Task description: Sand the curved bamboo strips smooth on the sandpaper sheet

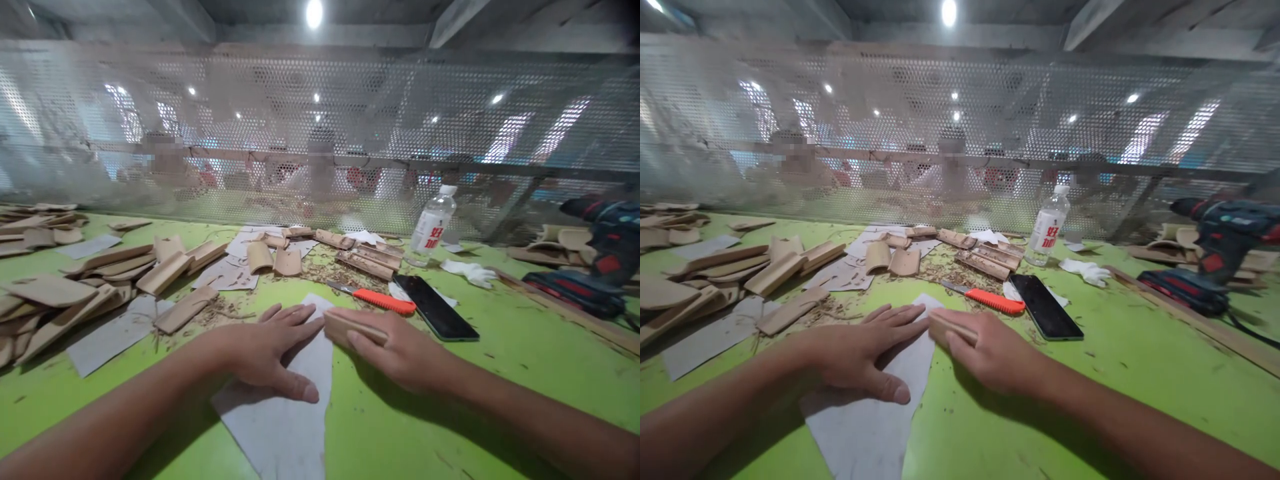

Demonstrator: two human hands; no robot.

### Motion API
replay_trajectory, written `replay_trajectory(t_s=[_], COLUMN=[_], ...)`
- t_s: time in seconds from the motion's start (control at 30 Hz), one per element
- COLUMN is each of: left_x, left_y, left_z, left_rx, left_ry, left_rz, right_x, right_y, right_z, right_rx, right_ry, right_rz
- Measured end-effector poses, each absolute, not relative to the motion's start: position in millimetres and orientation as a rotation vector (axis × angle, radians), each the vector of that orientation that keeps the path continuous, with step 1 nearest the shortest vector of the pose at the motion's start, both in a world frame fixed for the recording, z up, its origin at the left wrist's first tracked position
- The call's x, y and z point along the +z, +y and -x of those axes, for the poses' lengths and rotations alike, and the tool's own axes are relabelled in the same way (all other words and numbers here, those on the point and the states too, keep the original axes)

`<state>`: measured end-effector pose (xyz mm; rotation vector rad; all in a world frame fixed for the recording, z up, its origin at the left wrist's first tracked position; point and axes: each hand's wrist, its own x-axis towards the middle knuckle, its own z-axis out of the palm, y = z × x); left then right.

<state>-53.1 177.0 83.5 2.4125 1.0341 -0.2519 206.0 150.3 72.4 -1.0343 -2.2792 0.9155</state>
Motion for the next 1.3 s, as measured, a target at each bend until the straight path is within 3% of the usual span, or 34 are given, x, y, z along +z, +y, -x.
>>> replay_trajectory(t_s=[0.1,0.23,0.37,0.77,1.03,1.13,1.3], left_x=[83.7,84.8,89.2,89.0,86.9,86.1,86.7], left_y=[176.4,176.5,175.5,176.6,176.7,176.7,175.8], left_z=[52.3,52.0,52.2,51.8,52.8,53.1,53.0], left_rx=[-0.28,-0.287,-0.298,-0.341,-0.323,-0.33,-0.338], left_ry=[1.009,1.024,0.985,0.983,0.994,0.977,1.018], left_rz=[-2.415,-2.417,-2.4,-2.396,-2.4,-2.418,-2.408], right_x=[73.8,71.0,70.2,67.9,72.1,72.4,69.0], right_y=[149.2,147.3,140.6,139.0,140.1,138.8,140.1], right_z=[-204.8,-206.5,-203.8,-206.8,-206.1,-204.3,-204.5], right_rx=[1.145,0.904,1.125,0.498,0.463,0.666,0.579], right_ry=[-2.255,-2.232,-2.288,-2.669,-2.661,-2.708,-2.648], right_rz=[1.019,1.122,0.979,0.848,0.835,0.793,0.849])
